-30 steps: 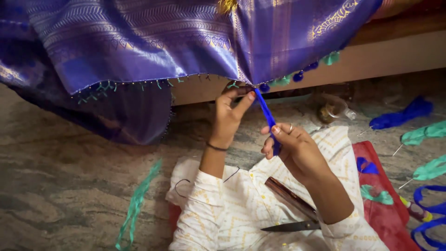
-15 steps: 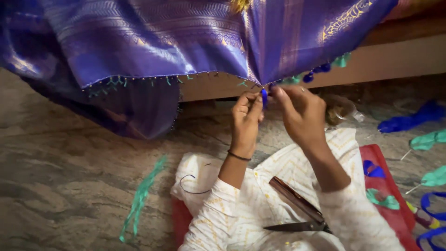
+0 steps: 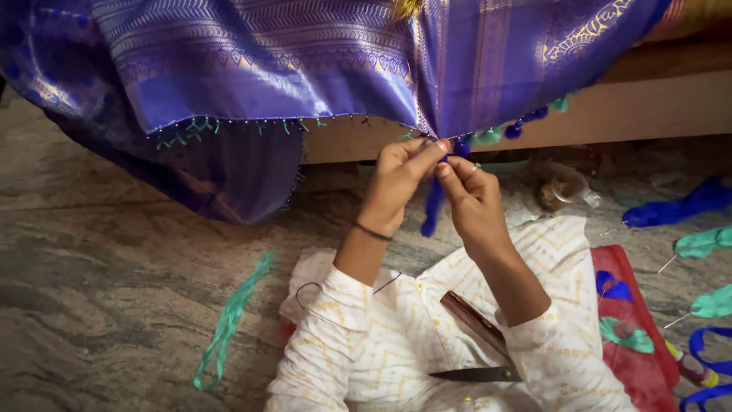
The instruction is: Tying and trimming decorative tassels on the edge of a blue fabric garment.
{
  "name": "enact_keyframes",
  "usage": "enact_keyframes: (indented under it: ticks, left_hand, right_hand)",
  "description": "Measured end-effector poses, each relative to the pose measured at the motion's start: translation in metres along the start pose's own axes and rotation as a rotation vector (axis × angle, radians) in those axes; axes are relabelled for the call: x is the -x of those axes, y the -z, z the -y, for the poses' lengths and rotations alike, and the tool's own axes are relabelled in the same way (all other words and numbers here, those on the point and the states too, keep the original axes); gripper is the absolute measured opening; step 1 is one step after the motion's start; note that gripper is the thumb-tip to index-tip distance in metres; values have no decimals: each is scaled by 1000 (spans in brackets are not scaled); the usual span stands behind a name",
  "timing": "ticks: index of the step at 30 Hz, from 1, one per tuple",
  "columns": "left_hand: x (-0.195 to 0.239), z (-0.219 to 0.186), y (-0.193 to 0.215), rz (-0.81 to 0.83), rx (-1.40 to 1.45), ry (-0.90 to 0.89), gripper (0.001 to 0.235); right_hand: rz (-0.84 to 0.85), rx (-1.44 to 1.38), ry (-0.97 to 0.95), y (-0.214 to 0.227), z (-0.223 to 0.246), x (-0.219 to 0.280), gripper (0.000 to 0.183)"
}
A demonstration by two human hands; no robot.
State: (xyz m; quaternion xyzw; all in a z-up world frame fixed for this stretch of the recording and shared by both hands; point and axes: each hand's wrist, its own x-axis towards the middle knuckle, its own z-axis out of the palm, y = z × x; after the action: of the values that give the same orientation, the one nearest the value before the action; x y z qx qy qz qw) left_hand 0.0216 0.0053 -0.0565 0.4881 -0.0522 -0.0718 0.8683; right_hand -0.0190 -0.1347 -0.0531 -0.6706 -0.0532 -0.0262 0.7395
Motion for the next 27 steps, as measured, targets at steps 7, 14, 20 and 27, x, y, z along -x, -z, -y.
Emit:
enact_keyframes:
  ticks: [7, 14, 20, 27]
  left_hand:
    - [-7, -2, 7, 102, -93, -43, 21]
    - [-2, -17, -1, 87, 29, 160, 24]
    - [-6, -22, 4, 85, 25, 233, 25]
    - [-8, -26, 2, 50, 19, 320, 25]
  right_hand:
    - [295, 1116, -219, 90, -112, 63, 55]
    - [769, 1154, -388, 173, -185, 155, 29]
    - [232, 1146, 247, 111, 45, 48, 24]
    - [214, 1542, 828, 58, 126, -2, 33]
